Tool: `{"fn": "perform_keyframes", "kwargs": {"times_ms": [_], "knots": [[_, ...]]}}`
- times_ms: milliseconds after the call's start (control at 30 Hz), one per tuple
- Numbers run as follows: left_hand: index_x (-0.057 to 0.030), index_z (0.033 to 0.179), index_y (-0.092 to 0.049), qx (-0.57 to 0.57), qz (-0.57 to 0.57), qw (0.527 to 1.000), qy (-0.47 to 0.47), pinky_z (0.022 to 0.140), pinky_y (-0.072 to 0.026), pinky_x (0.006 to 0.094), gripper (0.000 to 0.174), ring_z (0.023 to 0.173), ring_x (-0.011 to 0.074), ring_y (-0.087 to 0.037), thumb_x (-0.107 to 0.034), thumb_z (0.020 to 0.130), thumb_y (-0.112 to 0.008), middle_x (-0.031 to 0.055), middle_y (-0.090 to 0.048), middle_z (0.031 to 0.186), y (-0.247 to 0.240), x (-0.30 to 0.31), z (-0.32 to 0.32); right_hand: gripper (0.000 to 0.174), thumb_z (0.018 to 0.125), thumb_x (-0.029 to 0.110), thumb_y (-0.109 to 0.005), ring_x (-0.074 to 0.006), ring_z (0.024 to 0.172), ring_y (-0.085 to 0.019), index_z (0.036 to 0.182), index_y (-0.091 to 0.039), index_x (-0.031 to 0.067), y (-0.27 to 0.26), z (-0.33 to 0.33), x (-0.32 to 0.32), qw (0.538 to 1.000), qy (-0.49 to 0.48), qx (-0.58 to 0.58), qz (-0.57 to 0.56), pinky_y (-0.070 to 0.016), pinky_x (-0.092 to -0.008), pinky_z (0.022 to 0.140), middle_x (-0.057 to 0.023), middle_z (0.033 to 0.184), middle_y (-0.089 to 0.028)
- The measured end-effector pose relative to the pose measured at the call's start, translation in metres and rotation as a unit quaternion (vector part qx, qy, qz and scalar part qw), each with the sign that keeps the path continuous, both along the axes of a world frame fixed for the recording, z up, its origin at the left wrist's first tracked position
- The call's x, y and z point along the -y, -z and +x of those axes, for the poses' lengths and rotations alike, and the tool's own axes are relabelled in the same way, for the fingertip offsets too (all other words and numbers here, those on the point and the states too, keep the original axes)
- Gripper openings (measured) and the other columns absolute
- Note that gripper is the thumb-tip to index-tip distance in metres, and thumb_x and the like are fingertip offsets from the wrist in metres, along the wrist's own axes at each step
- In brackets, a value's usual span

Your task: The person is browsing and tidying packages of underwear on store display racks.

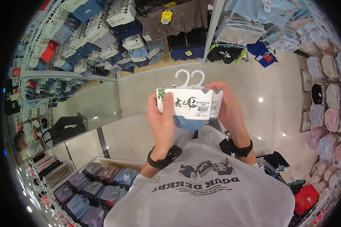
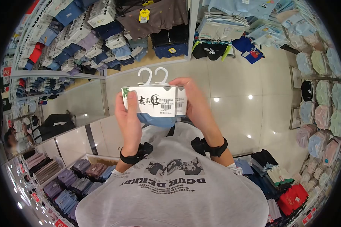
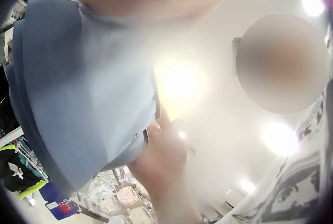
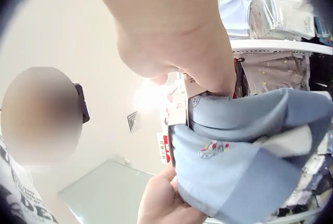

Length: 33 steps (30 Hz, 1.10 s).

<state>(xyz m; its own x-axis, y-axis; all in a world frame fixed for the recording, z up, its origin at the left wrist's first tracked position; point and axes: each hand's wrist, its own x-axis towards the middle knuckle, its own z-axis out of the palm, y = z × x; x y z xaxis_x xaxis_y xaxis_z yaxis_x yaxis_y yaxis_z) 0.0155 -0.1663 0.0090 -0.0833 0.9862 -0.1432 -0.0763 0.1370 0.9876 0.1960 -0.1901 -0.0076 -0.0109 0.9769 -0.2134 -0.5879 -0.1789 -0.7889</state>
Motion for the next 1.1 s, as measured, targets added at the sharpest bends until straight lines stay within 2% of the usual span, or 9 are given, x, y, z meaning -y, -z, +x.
{"fn": "perform_keyframes", "kwargs": {"times_ms": [67,233,433,533,633,767,867,900,1100], "knots": [[0.0004,0.113,-0.054,-0.015,-0.008,1.000,-0.004,0.077,-0.0464,0.0214,0.029,0.085,0.0063,-0.056,-0.026,0.102,-0.059,0.0036,-0.063,0.098,-0.003,0.003,0.008,0.032,0.096,0.018,-0.062,-0.0100,0.102,-0.059,0.124,-0.051,0.0064,0.001,-0.005,0.005,0.996,-0.008,0.081,0.049,-0.0511,-0.0274,0.085,-0.0052,0.111,-0.058],[-0.0013,0.116,-0.052,-0.144,0.088,0.983,0.068,0.090,-0.0438,0.0295,0.026,0.112,0.0158,-0.049,-0.018,0.099,-0.061,0.0113,-0.042,0.127,0.019,0.003,0.007,0.048,0.083,0.005,-0.076,-0.0103,0.101,-0.057,0.122,-0.049,0.0073,-0.019,-0.012,0.009,0.989,0.005,0.147,0.026,-0.0495,-0.0264,0.084,-0.0039,0.110,-0.057],[-0.0006,0.119,-0.051,0.115,-0.007,0.977,0.177,0.087,-0.0505,0.0300,0.037,0.106,0.0161,-0.059,-0.002,0.088,-0.071,0.0106,-0.056,0.120,-0.015,-0.004,0.000,0.044,0.082,0.007,-0.078,-0.0095,0.096,-0.056,0.118,-0.052,0.0075,-0.012,-0.008,0.019,0.976,0.051,0.200,0.067,-0.0479,-0.0249,0.080,-0.0025,0.109,-0.056],[-0.0006,0.122,-0.051,0.037,-0.045,0.958,0.281,0.082,-0.0525,0.0284,0.045,0.100,0.0136,-0.062,-0.005,0.085,-0.076,0.0091,-0.064,0.112,-0.010,-0.005,-0.018,0.045,0.084,0.009,-0.077,-0.0094,0.099,-0.054,0.119,-0.050,0.0076,-0.015,-0.018,0.021,0.977,0.070,0.190,0.068,-0.0469,-0.0247,0.083,-0.0036,0.110,-0.055],[0.0000,0.118,-0.054,-0.005,-0.029,0.978,0.207,0.084,-0.0520,0.0275,0.043,0.097,0.0109,-0.062,-0.007,0.083,-0.079,0.0064,-0.066,0.105,-0.022,0.001,-0.026,0.058,0.085,0.010,-0.076,-0.0142,0.108,-0.052,0.132,-0.042,0.0040,-0.009,-0.029,0.010,0.981,0.072,0.165,0.068,-0.0464,-0.0298,0.092,-0.0088,0.118,-0.051],[0.0015,0.118,-0.056,-0.097,0.083,0.990,0.055,0.084,-0.0524,0.0288,0.043,0.100,0.0147,-0.064,-0.009,0.083,-0.079,0.0117,-0.067,0.112,-0.019,0.002,-0.029,0.082,0.085,0.012,-0.076,-0.0262,0.129,-0.043,0.149,-0.026,-0.0003,-0.016,-0.043,-0.012,0.922,0.110,0.341,0.146,-0.0404,-0.0409,0.107,-0.0169,0.138,-0.040],[0.0035,0.112,-0.057,-0.235,0.286,0.929,-0.004,0.079,-0.0559,0.0364,0.040,0.094,0.0292,-0.071,-0.009,0.081,-0.078,0.0219,-0.070,0.109,-0.014,-0.004,-0.023,0.101,0.084,0.012,-0.077,-0.0288,0.146,-0.026,0.156,-0.008,-0.0008,-0.014,-0.046,-0.011,0.957,-0.050,0.224,0.179,-0.0291,-0.0470,0.117,-0.0199,0.157,-0.023],[0.0058,0.115,-0.057,-0.276,0.294,0.914,0.038,0.084,-0.0557,0.0422,0.049,0.103,0.0409,-0.067,-0.009,0.075,-0.079,0.0279,-0.065,0.116,-0.015,-0.004,-0.026,0.101,0.084,0.012,-0.077,-0.0275,0.146,-0.026,0.156,-0.006,-0.0003,-0.014,-0.054,-0.008,0.951,-0.067,0.220,0.207,-0.0291,-0.0458,0.117,-0.0188,0.158,-0.023],[0.0082,0.115,-0.059,-0.356,0.416,0.836,0.028,0.089,-0.0547,0.0434,0.052,0.112,0.0427,-0.063,-0.011,0.070,-0.077,0.0309,-0.060,0.123,-0.019,-0.001,-0.021,0.102,0.084,0.009,-0.075,-0.0242,0.142,-0.029,0.157,-0.004,0.0026,-0.045,-0.070,-0.017,0.970,-0.099,0.158,0.158,-0.0303,-0.0391,0.114,-0.0150,0.156,-0.026]]}}
